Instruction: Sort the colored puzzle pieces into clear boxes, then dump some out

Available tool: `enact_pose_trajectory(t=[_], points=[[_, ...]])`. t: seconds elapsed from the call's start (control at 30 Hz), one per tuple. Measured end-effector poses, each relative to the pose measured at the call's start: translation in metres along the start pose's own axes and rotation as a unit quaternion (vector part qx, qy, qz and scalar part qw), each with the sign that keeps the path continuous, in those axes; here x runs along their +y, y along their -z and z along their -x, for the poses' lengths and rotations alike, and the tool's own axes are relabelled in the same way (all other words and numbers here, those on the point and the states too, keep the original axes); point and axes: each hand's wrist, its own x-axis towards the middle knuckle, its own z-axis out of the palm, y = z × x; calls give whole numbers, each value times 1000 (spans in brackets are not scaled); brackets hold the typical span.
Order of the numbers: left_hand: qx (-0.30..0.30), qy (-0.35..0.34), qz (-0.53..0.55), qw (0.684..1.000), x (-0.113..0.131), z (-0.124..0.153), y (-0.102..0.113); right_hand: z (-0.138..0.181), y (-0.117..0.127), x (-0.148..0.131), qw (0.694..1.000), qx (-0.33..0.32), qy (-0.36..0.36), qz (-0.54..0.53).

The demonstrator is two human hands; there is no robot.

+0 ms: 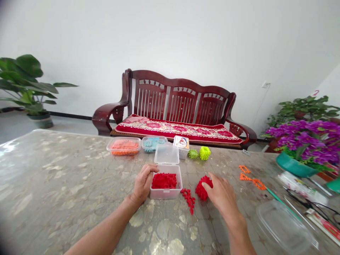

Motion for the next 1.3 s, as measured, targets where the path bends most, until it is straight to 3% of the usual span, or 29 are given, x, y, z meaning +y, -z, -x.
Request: enact_pose_trajectory(t=[0.2,0.47,0.67,0.8,0.93,1.17,1.3], points=[[-4,0,-5,1000,1,-1,0,1,0,-3,999,-27,-3,-31],[-3,-8,-3,1000,-2,1,-1,-1,7,-12,997,30,16,-74],[-2,-5,-11,1000,-1,0,0,-9,31,-70,958,11,189,-216],[-3,-8,-12,1000,-1,0,0,-16,36,-107,927,-59,314,-195],[-5,-9,-16,1000,-2,0,0,-24,32,-116,910,-111,369,-153],[-7,-6,-17,1000,0,-1,-1,-36,35,-113,895,-176,391,-125],[-8,-8,-12,1000,-1,0,-1,-33,35,-104,917,-123,323,-200]])
